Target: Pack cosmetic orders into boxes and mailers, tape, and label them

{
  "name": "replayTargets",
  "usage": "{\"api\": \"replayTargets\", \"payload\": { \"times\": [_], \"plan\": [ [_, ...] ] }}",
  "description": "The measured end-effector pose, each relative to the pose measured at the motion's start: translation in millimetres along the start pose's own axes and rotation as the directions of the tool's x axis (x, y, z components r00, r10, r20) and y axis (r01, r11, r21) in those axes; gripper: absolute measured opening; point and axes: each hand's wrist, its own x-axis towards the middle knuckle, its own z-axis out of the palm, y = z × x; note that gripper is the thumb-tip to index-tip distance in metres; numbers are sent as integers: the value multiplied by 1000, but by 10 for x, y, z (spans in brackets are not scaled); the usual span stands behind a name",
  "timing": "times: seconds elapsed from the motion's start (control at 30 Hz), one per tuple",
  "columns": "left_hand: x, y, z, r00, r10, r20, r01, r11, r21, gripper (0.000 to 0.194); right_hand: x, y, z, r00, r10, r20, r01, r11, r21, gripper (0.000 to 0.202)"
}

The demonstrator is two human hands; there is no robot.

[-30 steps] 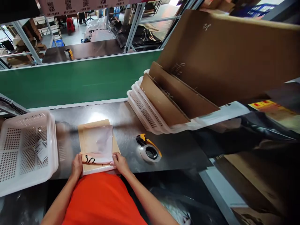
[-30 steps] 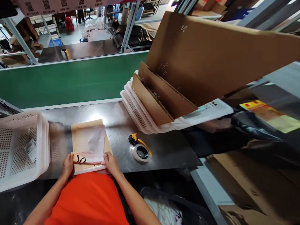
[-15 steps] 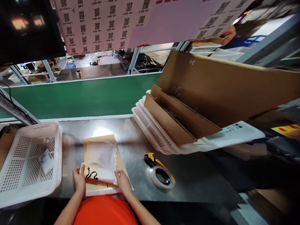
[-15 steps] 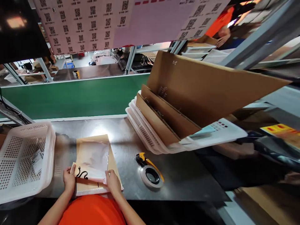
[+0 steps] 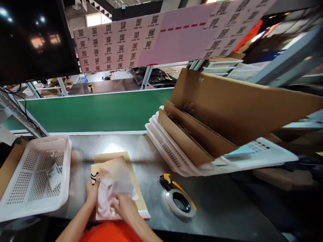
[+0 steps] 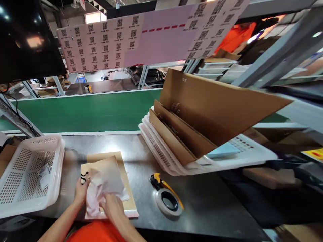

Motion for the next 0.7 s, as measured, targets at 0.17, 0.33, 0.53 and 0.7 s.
{"api": "replayTargets", "payload": {
  "times": [0.17, 0.33, 0.53, 0.7],
  "plan": [
    [-102, 922, -255, 884, 298, 360, -367, 920, 138, 22, 285, -427, -1323, 836, -445, -321, 447, 892, -71, 94],
    [-195, 1453, -150, 689, 345, 637, -469, 882, 30, 18, 262, -472, -1863, 869, -490, 60, 406, 778, 480, 48],
    [-144, 431, 209, 812, 326, 483, -458, 871, 181, 37, -303, 641, -2057, 988, 109, -106, 21, 592, 806, 46],
    [-301, -359, 203, 534, 175, 827, -810, 384, 442, 30, -646, 1431, -1799, 945, 297, 134, -247, 384, 889, 57]
  ]
}}
